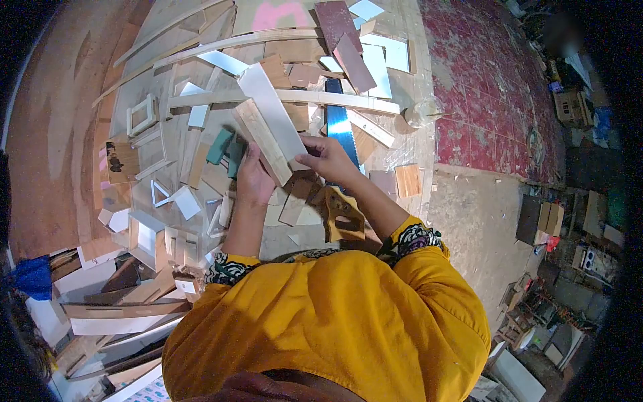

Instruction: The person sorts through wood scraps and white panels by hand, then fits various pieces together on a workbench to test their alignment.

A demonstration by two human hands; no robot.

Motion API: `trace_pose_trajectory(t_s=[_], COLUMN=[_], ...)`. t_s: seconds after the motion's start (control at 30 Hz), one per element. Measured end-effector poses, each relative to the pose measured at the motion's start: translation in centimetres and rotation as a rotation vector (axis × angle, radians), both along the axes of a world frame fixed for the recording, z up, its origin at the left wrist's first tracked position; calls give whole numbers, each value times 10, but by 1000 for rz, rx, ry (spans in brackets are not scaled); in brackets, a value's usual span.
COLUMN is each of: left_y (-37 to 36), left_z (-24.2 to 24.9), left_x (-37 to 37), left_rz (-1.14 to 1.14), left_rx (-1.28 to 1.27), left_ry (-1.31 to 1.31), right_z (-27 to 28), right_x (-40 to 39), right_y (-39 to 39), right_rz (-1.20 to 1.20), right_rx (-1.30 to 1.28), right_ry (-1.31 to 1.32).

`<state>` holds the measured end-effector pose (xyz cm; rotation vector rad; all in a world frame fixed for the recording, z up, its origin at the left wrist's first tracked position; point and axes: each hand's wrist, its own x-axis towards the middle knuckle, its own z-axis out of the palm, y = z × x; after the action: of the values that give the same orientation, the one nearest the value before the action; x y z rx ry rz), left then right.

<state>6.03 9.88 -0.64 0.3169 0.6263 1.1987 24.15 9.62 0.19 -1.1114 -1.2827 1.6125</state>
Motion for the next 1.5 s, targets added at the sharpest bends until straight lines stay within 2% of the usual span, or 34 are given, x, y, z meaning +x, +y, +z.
trace_pose_trajectory(t_s=[0.13,0.2,0.27,0.43,0.5,0.63,0.8,1.17,1.23,1.33,1.5], left_y=[-8,-16,-26,-44,-50,-62,-81,-122,-127,-136,-152], left_z=[13,26,37,52,60,74,82,111,113,117,125], left_x=[-1,-1,2,4,3,3,9,19,22,25,32], left_rz=[-11,-27,-3,48,68,50,47,24,21,13,18], left_rx=[67,118,115,111,120,159,190,248,265,290,321], left_ry=[49,64,127,71,19,16,121,96,85,93,132], right_z=[2,9,11,26,34,50,68,87,101,95,92], right_x=[8,11,12,13,14,21,16,24,28,26,29], right_y=[-7,-13,-20,-39,-46,-62,-88,-139,-149,-159,-170], right_rz=[59,80,69,20,-75,-43,-66,-170,-111,-152,-182], right_rx=[17,-98,-83,-81,-96,-100,73,240,178,168,257], right_ry=[75,112,137,194,180,160,-86,7,-59,-56,-84])
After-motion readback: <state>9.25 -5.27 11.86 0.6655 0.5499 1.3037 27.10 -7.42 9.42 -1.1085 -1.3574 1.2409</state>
